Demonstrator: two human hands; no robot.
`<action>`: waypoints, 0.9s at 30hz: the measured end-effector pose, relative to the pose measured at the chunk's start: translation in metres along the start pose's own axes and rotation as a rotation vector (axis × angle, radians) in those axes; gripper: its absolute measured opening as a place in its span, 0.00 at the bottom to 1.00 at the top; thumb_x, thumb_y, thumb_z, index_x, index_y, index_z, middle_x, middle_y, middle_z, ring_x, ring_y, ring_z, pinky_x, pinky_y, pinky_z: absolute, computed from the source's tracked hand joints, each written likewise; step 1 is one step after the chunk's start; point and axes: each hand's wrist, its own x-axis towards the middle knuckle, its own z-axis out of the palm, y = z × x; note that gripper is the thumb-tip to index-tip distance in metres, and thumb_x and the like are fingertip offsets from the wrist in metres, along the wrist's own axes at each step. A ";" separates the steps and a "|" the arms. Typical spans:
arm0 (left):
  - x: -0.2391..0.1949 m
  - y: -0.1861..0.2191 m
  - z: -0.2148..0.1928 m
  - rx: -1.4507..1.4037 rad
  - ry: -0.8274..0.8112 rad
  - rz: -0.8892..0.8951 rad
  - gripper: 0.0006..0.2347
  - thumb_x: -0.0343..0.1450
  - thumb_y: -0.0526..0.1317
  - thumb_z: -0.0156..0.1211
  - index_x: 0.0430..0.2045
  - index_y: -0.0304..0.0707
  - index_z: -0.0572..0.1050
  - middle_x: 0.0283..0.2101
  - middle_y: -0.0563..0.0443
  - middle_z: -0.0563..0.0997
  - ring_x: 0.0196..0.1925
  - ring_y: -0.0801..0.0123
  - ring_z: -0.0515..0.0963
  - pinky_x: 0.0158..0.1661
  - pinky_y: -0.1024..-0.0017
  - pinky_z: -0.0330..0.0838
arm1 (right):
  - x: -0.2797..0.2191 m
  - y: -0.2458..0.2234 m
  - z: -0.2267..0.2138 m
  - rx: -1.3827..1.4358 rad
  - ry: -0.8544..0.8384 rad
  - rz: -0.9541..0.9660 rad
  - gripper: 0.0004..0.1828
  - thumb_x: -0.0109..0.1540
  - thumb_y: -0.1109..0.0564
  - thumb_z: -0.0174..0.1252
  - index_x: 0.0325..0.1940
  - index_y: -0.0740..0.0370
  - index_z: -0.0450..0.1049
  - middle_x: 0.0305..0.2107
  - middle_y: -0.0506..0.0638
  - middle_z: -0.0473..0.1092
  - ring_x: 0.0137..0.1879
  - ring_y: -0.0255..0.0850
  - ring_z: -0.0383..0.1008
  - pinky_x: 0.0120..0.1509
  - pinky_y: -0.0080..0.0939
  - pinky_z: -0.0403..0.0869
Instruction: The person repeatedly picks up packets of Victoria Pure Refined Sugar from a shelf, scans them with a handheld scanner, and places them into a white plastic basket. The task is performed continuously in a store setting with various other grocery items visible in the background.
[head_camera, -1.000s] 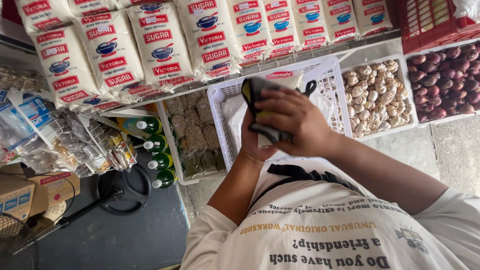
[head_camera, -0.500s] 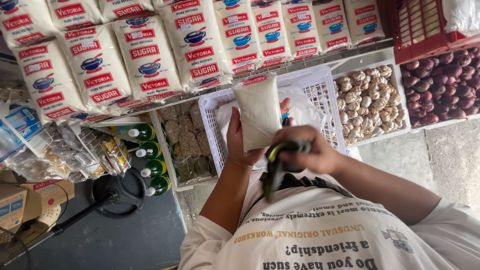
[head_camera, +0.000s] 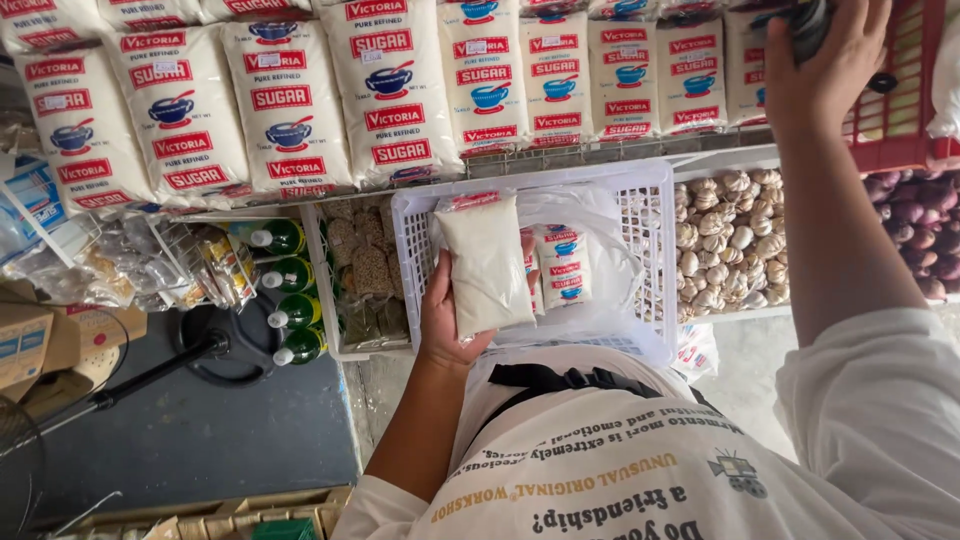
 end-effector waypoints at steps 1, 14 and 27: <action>-0.001 -0.002 0.000 0.000 0.037 0.015 0.28 0.80 0.54 0.42 0.74 0.42 0.54 0.74 0.38 0.61 0.75 0.42 0.61 0.71 0.39 0.54 | 0.005 0.001 -0.001 -0.046 -0.010 0.025 0.28 0.62 0.60 0.66 0.65 0.64 0.68 0.62 0.60 0.66 0.66 0.58 0.68 0.66 0.59 0.67; 0.010 -0.024 -0.035 0.083 0.100 0.036 0.25 0.81 0.52 0.41 0.73 0.43 0.55 0.72 0.39 0.62 0.73 0.44 0.65 0.68 0.43 0.61 | -0.077 -0.112 -0.005 0.015 -0.265 -0.007 0.28 0.65 0.57 0.69 0.67 0.59 0.70 0.56 0.58 0.66 0.62 0.52 0.66 0.64 0.54 0.65; -0.001 -0.045 -0.075 0.884 0.035 0.061 0.28 0.80 0.51 0.44 0.77 0.47 0.48 0.83 0.54 0.36 0.84 0.68 0.29 0.76 0.62 0.28 | -0.198 -0.224 0.005 1.070 -1.103 0.742 0.33 0.68 0.53 0.60 0.71 0.69 0.55 0.57 0.55 0.69 0.61 0.41 0.72 0.63 0.42 0.73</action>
